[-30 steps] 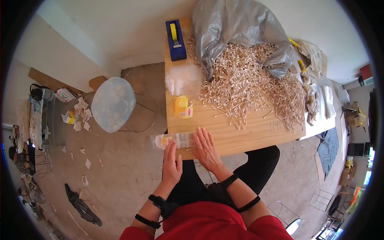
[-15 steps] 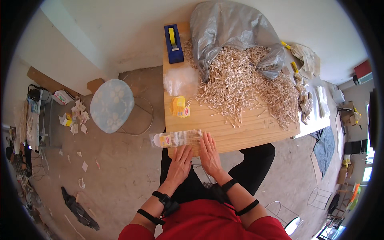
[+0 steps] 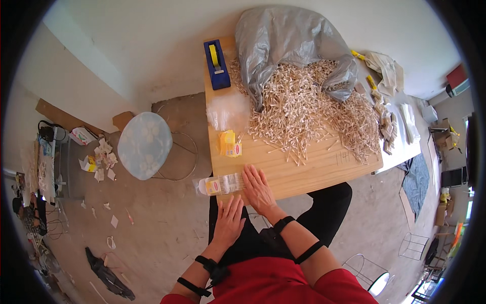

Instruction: Packing q-tips into small plastic packets by hand.

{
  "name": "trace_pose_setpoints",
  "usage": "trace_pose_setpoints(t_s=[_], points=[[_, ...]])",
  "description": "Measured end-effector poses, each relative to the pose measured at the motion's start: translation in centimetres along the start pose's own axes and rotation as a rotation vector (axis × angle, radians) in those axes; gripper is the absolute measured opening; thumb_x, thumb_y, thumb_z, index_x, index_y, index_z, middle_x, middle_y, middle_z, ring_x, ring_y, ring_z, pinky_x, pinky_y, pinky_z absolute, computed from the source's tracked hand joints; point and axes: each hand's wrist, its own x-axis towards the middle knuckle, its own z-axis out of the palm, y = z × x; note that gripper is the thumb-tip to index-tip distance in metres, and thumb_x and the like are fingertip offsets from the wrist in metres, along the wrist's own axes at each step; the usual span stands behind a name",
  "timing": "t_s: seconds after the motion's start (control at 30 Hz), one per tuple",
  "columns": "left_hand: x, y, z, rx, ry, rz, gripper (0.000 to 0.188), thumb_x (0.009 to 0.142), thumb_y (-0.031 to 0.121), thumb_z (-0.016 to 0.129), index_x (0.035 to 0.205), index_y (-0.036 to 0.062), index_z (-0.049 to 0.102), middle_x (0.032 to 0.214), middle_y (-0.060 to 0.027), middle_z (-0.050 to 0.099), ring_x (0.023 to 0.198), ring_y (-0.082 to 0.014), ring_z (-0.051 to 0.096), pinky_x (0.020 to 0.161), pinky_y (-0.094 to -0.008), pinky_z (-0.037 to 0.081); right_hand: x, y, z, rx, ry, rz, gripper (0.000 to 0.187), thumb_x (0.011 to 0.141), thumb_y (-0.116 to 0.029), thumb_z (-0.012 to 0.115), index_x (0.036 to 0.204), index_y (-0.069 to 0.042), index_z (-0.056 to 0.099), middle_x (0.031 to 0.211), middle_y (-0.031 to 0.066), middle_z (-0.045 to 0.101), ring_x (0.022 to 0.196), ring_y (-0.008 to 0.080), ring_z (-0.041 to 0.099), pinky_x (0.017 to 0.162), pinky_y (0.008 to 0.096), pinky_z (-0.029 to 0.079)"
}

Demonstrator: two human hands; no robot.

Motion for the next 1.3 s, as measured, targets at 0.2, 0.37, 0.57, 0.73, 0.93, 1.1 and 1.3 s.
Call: trace_pose_setpoints(t_s=[0.2, 0.37, 0.57, 0.73, 0.93, 1.1, 1.3], points=[[4.9, 0.5, -1.2, 0.089, -0.129, -0.140, 0.097, 0.078, 0.037, 0.078, 0.149, -0.0077, 0.028, 0.160, -0.0233, 0.020, 0.151, -0.0361, 0.014, 0.122, -0.0559, 0.008, 0.1, 0.1, 0.2, -0.032, -0.021, 0.001, 0.059, 0.096, -0.020, 0.049, 0.150, 0.001, 0.033, 0.160, 0.0163, 0.027, 0.151, 0.0305, 0.018, 0.123, 0.0465, 0.012], [6.3, -0.7, 0.4, 0.266, -0.259, -0.166, 0.116, 0.069, 0.042, 0.083, 0.153, -0.0056, 0.019, 0.163, -0.0207, 0.015, 0.153, -0.0333, 0.005, 0.122, -0.0549, 0.004, 0.1, -0.2, -0.1, -0.065, 0.021, -0.033, 0.056, 0.097, -0.019, 0.047, 0.148, 0.001, 0.036, 0.159, 0.0173, 0.030, 0.151, 0.0309, 0.019, 0.123, 0.0467, 0.013], [6.7, -0.3, 0.5, 0.303, -0.317, -0.181, 0.119, 0.066, 0.039, 0.085, 0.154, -0.0031, 0.017, 0.164, -0.0198, 0.010, 0.154, -0.0318, 0.002, 0.122, -0.0535, 0.002, -0.2, 0.2, -0.6, 0.038, 0.081, -0.032, 0.053, 0.098, -0.017, 0.046, 0.146, 0.002, 0.039, 0.157, 0.0180, 0.033, 0.149, 0.0323, 0.023, 0.122, 0.0465, 0.016], [6.1, -0.8, 2.1, 0.315, -0.218, -0.186, 0.119, 0.066, 0.035, 0.085, 0.155, -0.0025, 0.015, 0.164, -0.0195, 0.009, 0.154, -0.0312, 0.002, 0.122, -0.0544, 0.001, -0.2, 0.4, -0.1, 0.059, 0.105, -0.055, 0.051, 0.097, -0.016, 0.045, 0.144, 0.003, 0.041, 0.155, 0.0193, 0.036, 0.148, 0.0332, 0.026, 0.122, 0.0465, 0.017], [5.9, -1.3, 3.2, 0.371, -0.148, -0.175, 0.118, 0.067, 0.034, 0.085, 0.155, -0.0033, 0.015, 0.164, -0.0199, 0.009, 0.154, -0.0313, 0.002, 0.121, -0.0554, 0.001, -0.2, 0.3, 0.2, 0.039, 0.124, -0.054, 0.051, 0.095, -0.016, 0.047, 0.142, 0.003, 0.042, 0.155, 0.0187, 0.036, 0.149, 0.0328, 0.026, 0.122, 0.0468, 0.018], [6.3, -0.1, 0.4, 0.166, -0.195, -0.236, 0.098, 0.073, 0.014, 0.073, 0.154, -0.0021, 0.020, 0.164, -0.0173, 0.014, 0.154, -0.0296, 0.005, 0.122, -0.0552, 0.001, -0.3, 0.1, -0.1, 0.053, 0.110, -0.050, 0.053, 0.094, -0.015, 0.049, 0.144, 0.001, 0.042, 0.156, 0.0163, 0.036, 0.149, 0.0308, 0.026, 0.122, 0.0478, 0.017], [2.9, -2.4, -1.7, 0.066, -0.165, -0.312, 0.116, 0.071, 0.045, 0.082, 0.153, -0.0060, 0.018, 0.163, -0.0222, 0.011, 0.153, -0.0344, 0.005, 0.118, -0.0627, 0.003, -0.3, 0.2, 0.2, -0.036, 0.082, -0.009, 0.055, 0.095, -0.018, 0.050, 0.146, -0.002, 0.041, 0.158, 0.0115, 0.035, 0.150, 0.0254, 0.025, 0.122, 0.0523, 0.012]])
